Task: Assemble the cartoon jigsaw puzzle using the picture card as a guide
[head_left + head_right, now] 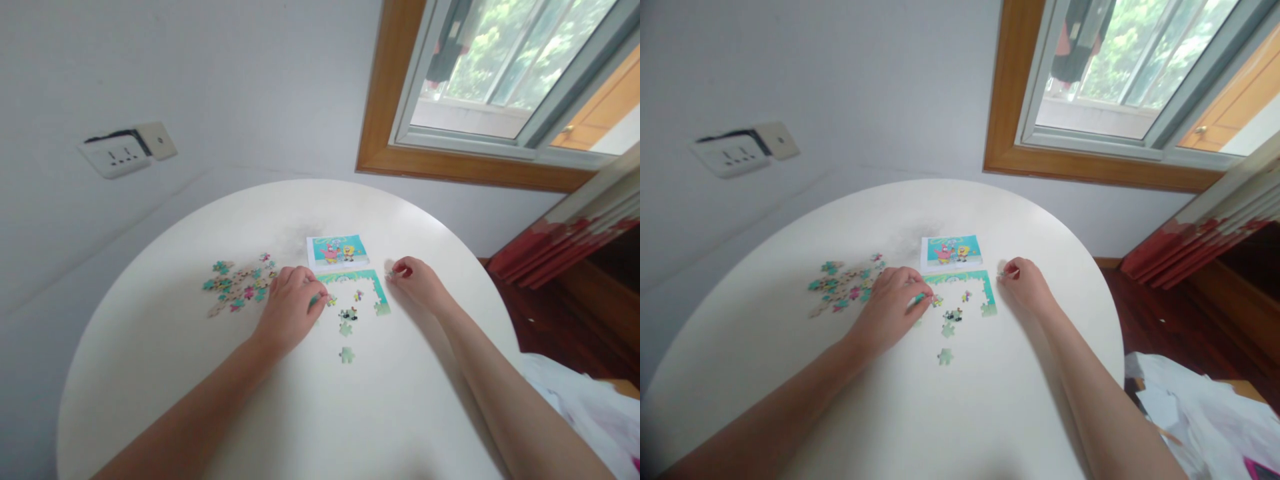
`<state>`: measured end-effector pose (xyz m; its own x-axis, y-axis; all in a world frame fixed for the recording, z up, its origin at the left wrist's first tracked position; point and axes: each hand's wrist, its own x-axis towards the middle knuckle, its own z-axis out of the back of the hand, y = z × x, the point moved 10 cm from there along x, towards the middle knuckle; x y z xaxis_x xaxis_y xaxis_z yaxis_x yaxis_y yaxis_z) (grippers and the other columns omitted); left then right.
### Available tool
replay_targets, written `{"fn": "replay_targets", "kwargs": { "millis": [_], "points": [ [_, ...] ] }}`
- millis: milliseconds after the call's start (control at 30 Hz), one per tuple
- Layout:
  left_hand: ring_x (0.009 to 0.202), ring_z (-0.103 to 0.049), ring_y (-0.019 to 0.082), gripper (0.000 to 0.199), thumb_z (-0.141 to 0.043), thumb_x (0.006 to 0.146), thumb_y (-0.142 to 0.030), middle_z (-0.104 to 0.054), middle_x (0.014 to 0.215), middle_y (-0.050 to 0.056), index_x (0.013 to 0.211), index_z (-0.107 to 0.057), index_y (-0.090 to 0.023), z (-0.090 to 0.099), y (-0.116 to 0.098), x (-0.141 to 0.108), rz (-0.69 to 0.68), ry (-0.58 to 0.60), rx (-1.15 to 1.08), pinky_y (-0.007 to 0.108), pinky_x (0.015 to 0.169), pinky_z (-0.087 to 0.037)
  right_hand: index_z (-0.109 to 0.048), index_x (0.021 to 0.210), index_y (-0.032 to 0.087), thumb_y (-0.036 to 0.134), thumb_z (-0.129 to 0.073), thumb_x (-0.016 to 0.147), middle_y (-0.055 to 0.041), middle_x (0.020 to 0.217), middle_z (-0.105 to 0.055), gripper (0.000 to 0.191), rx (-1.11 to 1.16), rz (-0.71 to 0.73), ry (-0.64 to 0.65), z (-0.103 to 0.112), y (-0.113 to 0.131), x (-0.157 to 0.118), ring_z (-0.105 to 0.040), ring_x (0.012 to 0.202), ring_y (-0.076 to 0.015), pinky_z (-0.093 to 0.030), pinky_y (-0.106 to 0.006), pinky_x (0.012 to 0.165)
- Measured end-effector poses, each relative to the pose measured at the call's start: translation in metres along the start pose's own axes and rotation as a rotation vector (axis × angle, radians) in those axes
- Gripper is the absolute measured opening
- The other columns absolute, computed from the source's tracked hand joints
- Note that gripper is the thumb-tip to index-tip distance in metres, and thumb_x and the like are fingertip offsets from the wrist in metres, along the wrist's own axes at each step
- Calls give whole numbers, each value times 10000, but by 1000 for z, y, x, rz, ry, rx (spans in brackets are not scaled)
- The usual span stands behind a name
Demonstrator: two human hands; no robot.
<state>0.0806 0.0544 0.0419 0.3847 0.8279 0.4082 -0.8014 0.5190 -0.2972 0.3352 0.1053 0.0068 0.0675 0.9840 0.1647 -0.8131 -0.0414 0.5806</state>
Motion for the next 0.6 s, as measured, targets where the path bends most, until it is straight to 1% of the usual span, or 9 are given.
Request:
{"fn": "replay_targets", "kwargs": {
  "millis": [100,200,233,267,333,433,467,533,600],
  "points": [
    [1005,-460,265,104,-605,859,-261,-564,1007,60,849,-704,-234,1,-2,1,8,7,21,437,902,-374,-598,761,195,292,-623,729,-5,720,-640,105,113,-5,-15,6,5,-1,-578,665,-150,-408,-259,620],
    [1014,-458,271,113,-598,866,-259,-562,1019,64,857,-708,-237,1,-3,1,10,12,36,442,899,-370,-619,827,194,314,-636,736,0,727,-649,151,233,34,-66,17,20,-5,-581,684,-149,-408,-259,640],
    [1015,-458,271,115,-596,868,-257,-562,1021,64,859,-709,-236,1,-4,1,10,14,41,440,897,-370,-638,875,196,321,-640,742,4,724,-652,183,264,53,-66,19,27,-7,-575,678,-146,-401,-254,630],
    [1015,-459,270,114,-596,870,-255,-563,1020,64,862,-708,-235,1,-5,1,9,16,46,439,896,-370,-655,872,194,326,-637,751,3,715,-652,180,293,80,-47,17,36,-10,-567,674,-144,-393,-249,619],
    [1009,-461,267,112,-596,871,-253,-565,1015,64,871,-706,-232,0,-6,2,6,15,53,435,893,-371,-682,816,185,320,-620,771,-6,725,-664,155,356,134,46,6,56,-19,-563,677,-139,-383,-243,606],
    [1006,-459,266,105,-598,870,-253,-564,1017,64,876,-701,-235,1,-8,2,2,1,69,434,892,-369,-721,832,186,318,-611,782,-5,709,-683,179,421,152,200,-20,78,-33,-575,667,-138,-398,-247,622],
    [1005,-458,265,102,-599,869,-254,-564,1019,64,878,-699,-236,1,-8,1,-1,-3,77,432,892,-369,-730,834,191,323,-615,780,-8,726,-696,183,436,150,232,-28,82,-37,-580,676,-141,-408,-250,632],
    [1004,-459,264,98,-602,868,-260,-563,1021,64,884,-697,-238,1,-8,1,-3,-7,93,431,891,-372,-741,831,200,315,-610,783,-14,775,-718,181,435,152,258,-38,88,-42,-589,700,-148,-424,-258,653],
    [1006,-461,264,98,-604,869,-266,-563,1020,65,894,-695,-238,1,-8,1,-4,-6,103,430,892,-377,-747,841,211,297,-601,787,-14,784,-721,178,415,157,244,-42,91,-44,-593,697,-150,-434,-261,651]
  ]
}}
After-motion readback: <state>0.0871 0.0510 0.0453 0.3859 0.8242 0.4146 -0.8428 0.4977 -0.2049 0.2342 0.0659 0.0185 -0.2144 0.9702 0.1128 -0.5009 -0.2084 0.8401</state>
